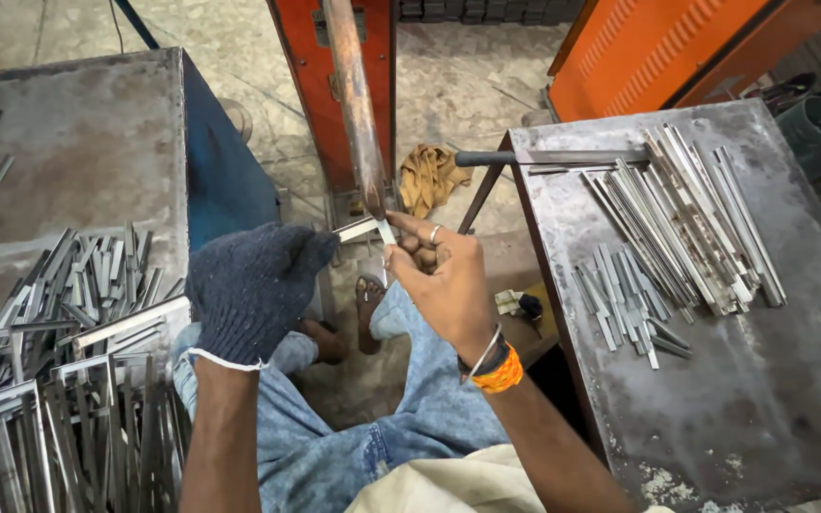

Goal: Assembling and spot welding small rectangular metal frames from pre-cut metal strips.

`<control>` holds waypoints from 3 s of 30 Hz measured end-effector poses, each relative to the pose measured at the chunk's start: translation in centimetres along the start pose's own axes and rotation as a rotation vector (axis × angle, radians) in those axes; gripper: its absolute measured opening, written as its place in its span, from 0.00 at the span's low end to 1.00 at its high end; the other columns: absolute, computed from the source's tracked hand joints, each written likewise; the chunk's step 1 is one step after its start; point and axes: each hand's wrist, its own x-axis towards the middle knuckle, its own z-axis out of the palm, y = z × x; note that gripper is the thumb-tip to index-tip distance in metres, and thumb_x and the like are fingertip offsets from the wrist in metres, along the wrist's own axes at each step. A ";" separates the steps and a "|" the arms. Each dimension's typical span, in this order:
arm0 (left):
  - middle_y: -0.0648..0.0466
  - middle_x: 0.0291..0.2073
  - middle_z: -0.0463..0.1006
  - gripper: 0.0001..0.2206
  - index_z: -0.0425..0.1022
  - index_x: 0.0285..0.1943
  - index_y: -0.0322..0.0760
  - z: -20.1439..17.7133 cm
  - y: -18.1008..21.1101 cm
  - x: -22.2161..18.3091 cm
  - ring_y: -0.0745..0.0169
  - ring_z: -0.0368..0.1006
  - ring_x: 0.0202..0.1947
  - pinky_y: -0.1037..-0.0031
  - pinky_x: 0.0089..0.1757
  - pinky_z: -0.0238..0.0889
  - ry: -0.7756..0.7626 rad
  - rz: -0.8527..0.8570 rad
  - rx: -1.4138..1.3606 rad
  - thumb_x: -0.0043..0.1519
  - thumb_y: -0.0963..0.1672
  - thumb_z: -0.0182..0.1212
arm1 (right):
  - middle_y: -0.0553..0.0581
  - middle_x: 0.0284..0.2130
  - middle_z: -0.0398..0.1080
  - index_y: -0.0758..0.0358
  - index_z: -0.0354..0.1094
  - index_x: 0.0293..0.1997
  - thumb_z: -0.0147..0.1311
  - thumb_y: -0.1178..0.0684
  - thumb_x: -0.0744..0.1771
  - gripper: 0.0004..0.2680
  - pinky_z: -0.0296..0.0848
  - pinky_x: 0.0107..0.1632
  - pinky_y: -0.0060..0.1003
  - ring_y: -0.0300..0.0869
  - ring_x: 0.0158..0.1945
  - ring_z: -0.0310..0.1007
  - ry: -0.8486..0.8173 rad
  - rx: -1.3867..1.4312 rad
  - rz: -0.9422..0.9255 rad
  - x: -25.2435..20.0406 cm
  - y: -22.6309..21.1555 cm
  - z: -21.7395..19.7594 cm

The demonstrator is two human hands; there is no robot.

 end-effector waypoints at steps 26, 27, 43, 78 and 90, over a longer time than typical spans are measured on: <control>0.47 0.36 0.82 0.11 0.83 0.43 0.39 -1.6 -1.1 -3.6 0.44 0.78 0.36 0.60 0.36 0.69 -0.154 -0.097 -0.195 0.59 0.48 0.65 | 0.56 0.33 0.78 0.61 0.43 0.76 0.59 0.64 0.65 0.31 0.75 0.40 0.31 0.36 0.36 0.78 0.080 -0.196 -0.067 -2.4 1.1 -5.0; 0.47 0.37 0.82 0.10 0.83 0.43 0.39 -1.4 -2.2 -4.6 0.43 0.78 0.38 0.60 0.37 0.70 -0.183 -0.136 -0.192 0.59 0.47 0.65 | 0.57 0.35 0.78 0.60 0.51 0.74 0.60 0.62 0.64 0.28 0.78 0.45 0.36 0.40 0.40 0.80 0.120 -0.276 -0.012 -2.4 1.2 -5.8; 0.49 0.38 0.83 0.08 0.81 0.46 0.41 3.7 -10.2 -11.6 0.47 0.80 0.38 0.61 0.40 0.71 0.085 -0.391 -0.302 0.63 0.46 0.62 | 0.61 0.37 0.72 0.58 0.68 0.64 0.54 0.62 0.63 0.20 0.68 0.51 0.49 0.56 0.44 0.71 -0.493 -0.725 -0.624 -0.9 9.9 5.3; 0.57 0.29 0.74 0.17 0.78 0.59 0.30 4.8 -0.3 -5.2 0.75 0.64 0.22 0.80 0.25 0.57 0.240 -0.744 -1.044 0.61 0.40 0.61 | 0.59 0.35 0.75 0.59 0.78 0.50 0.65 0.54 0.64 0.10 0.71 0.36 0.41 0.50 0.34 0.75 0.139 -0.814 -0.578 0.0 1.2 -8.8; 0.62 0.25 0.74 0.19 0.78 0.59 0.31 7.3 7.5 -1.5 0.80 0.63 0.25 0.82 0.28 0.59 0.327 -0.582 -0.815 0.57 0.38 0.64 | 0.51 0.28 0.70 0.55 0.79 0.49 0.65 0.50 0.64 0.10 0.66 0.36 0.41 0.45 0.32 0.70 -0.016 -0.969 -0.744 2.1 -1.5 -8.1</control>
